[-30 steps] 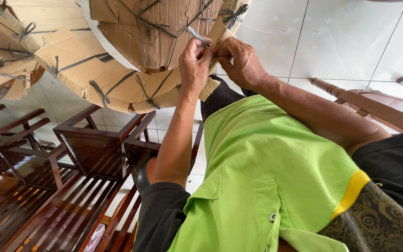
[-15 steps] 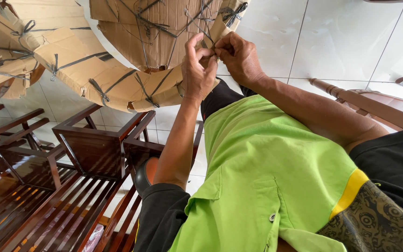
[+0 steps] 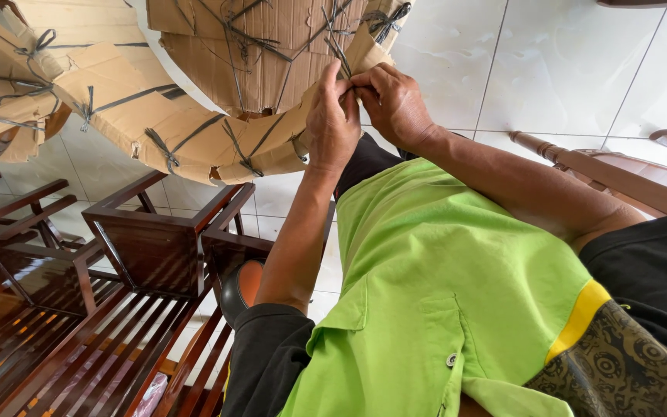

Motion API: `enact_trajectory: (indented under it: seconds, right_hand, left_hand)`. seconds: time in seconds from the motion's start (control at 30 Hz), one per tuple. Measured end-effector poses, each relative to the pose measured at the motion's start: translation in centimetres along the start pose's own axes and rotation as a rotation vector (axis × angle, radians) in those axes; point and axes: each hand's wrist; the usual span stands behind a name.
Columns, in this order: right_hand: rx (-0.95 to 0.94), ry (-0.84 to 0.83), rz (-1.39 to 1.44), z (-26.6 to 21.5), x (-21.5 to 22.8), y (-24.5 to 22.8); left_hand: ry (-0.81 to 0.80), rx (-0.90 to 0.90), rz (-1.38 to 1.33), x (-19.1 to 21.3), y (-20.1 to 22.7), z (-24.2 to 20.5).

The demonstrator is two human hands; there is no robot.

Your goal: Wrapping a wooden chair with cardboard sheets and securing them with plastic ties for protection.

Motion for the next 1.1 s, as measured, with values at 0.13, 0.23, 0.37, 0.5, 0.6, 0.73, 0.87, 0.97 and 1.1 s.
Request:
enact_trajectory:
  seconds: [0.13, 0.23, 0.37, 0.5, 0.6, 0.73, 0.87, 0.97, 1.1]
  right_hand:
    - [0.010, -0.002, 0.002, 0.3, 0.0, -0.3]
    - [-0.039, -0.113, 0.081, 0.4, 0.3, 0.1]
    - [-0.182, -0.214, 0.190, 0.3, 0.0, 1.7]
    - [-0.290, -0.300, 0.326, -0.1, -0.3, 2.4]
    - [-0.269, -0.314, 0.337, -0.1, 0.1, 1.9]
    - [-0.284, -0.318, 0.361, 0.1, 0.5, 1.3]
    - [-0.347, -0.331, 0.376, -0.2, 0.6, 1.1]
    - [-0.366, -0.322, 0.391, -0.1, 0.7, 0.8]
    - [-0.386, -0.262, 0.400, -0.3, 1.0, 0.4]
  left_hand:
    - [0.086, -0.063, 0.202, -1.1, -0.7, -0.7]
    - [0.102, 0.014, 0.110, -1.2, -1.3, -0.9]
    - [0.111, 0.079, 0.059, 0.1, 1.1, 0.2]
    - [0.142, 0.435, -0.059, 0.6, 2.9, 0.7]
    - [0.091, 0.873, -0.265, 1.3, 5.4, 2.0]
    - [0.219, 1.076, -0.545, 1.0, 6.1, 2.6]
    - [0.299, 1.096, -0.633, -0.2, 4.9, 1.7]
    - [0.287, 1.025, -0.520, -0.4, 4.4, 1.7]
    - [0.195, 0.720, -0.119, -1.7, 1.8, 0.2]
Point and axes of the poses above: each hand's wrist, its own z-axis towards the middle knuckle, its own x-axis out of the back of the hand, y = z × x, and after that the axes turned 11 degrees about -z, right-handed
